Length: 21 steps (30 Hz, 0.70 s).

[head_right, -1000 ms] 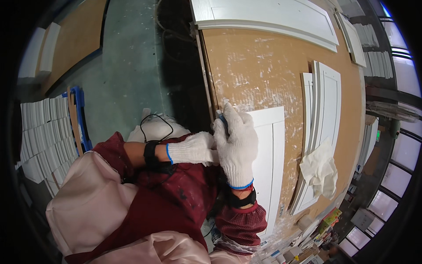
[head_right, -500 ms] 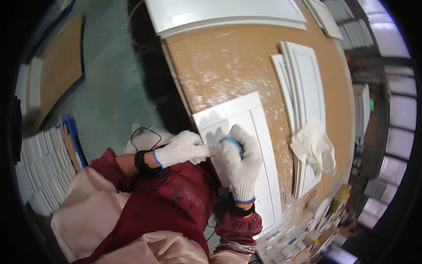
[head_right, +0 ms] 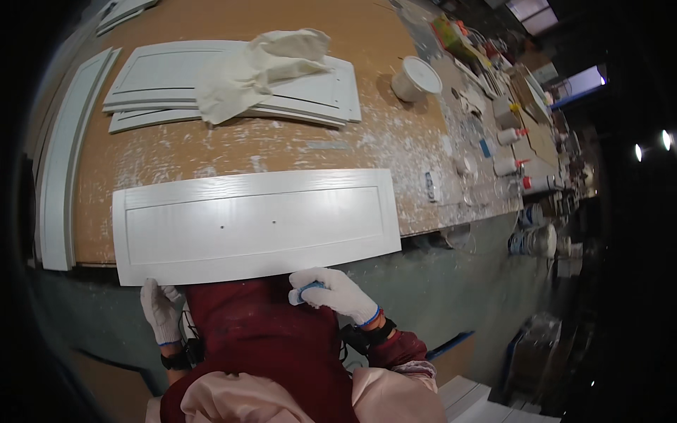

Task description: Cleaning and inspecting white wooden cabinet door panels at a workbench.

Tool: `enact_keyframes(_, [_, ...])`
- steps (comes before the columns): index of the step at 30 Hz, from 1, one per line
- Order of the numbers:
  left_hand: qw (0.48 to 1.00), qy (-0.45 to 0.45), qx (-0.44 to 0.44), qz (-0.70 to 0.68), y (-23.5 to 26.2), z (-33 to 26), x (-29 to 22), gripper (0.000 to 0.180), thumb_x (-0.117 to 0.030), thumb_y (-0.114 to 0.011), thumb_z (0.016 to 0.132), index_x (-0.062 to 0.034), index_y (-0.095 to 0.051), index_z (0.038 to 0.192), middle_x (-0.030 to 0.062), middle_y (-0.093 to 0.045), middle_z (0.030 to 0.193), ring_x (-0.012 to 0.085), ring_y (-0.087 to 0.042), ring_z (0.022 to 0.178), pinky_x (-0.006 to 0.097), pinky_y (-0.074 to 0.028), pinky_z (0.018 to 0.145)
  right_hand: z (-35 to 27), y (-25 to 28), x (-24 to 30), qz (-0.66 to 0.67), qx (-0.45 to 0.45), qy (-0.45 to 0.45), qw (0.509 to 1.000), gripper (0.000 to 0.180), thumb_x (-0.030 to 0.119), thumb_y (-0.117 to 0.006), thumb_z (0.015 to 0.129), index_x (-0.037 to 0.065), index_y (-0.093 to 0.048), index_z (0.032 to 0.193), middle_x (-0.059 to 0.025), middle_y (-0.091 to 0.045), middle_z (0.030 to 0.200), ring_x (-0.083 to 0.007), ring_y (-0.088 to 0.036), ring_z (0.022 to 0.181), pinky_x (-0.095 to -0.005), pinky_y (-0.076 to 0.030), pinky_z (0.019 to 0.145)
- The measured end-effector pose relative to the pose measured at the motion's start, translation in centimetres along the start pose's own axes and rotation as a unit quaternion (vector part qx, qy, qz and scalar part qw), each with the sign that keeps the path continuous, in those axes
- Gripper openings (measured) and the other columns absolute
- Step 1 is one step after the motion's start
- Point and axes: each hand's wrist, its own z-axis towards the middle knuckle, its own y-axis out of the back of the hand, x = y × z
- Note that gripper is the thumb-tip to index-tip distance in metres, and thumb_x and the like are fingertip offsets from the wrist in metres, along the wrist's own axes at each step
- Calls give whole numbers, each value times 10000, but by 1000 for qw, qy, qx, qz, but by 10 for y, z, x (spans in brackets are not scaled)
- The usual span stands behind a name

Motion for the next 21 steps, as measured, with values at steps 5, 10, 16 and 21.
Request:
enact_keyframes(5, [998,-26,0,59,-27,-6,-15,472,-351,-539,979,1,-462,1285,189,-566,1225,312,-587,1113,393,-551,871,-20,19,-42,57,-52,-17,997,318,26,-601,846,-40,-603,1158,-97,-656,982,-116,-577,734,-255,-479,641])
enact_keyframes(10, [998,47,17,-50,-22,11,-7,453,-247,-560,979,-17,-434,1348,172,-509,1343,282,-528,1216,412,-504,985,-14,14,-48,103,-39,8,994,318,59,-618,842,1,-621,1155,-61,-657,970,-99,-561,777,-255,-470,702])
enact_keyframes(16, [998,16,-43,52,-30,5,-15,440,-216,-581,967,-3,-448,1328,151,-525,1332,265,-537,1210,404,-516,980,-20,27,-54,102,-45,60,992,314,82,-616,802,23,-645,1109,-48,-661,951,-89,-558,773,-243,-464,698])
enact_keyframes(21, [996,15,-80,24,-8,8,-25,463,-230,-573,971,15,-429,1337,165,-518,1339,272,-534,1214,413,-516,983,-54,44,-60,91,-161,80,979,334,88,-621,842,5,-625,1166,-40,-664,962,-84,-558,742,-232,-470,660])
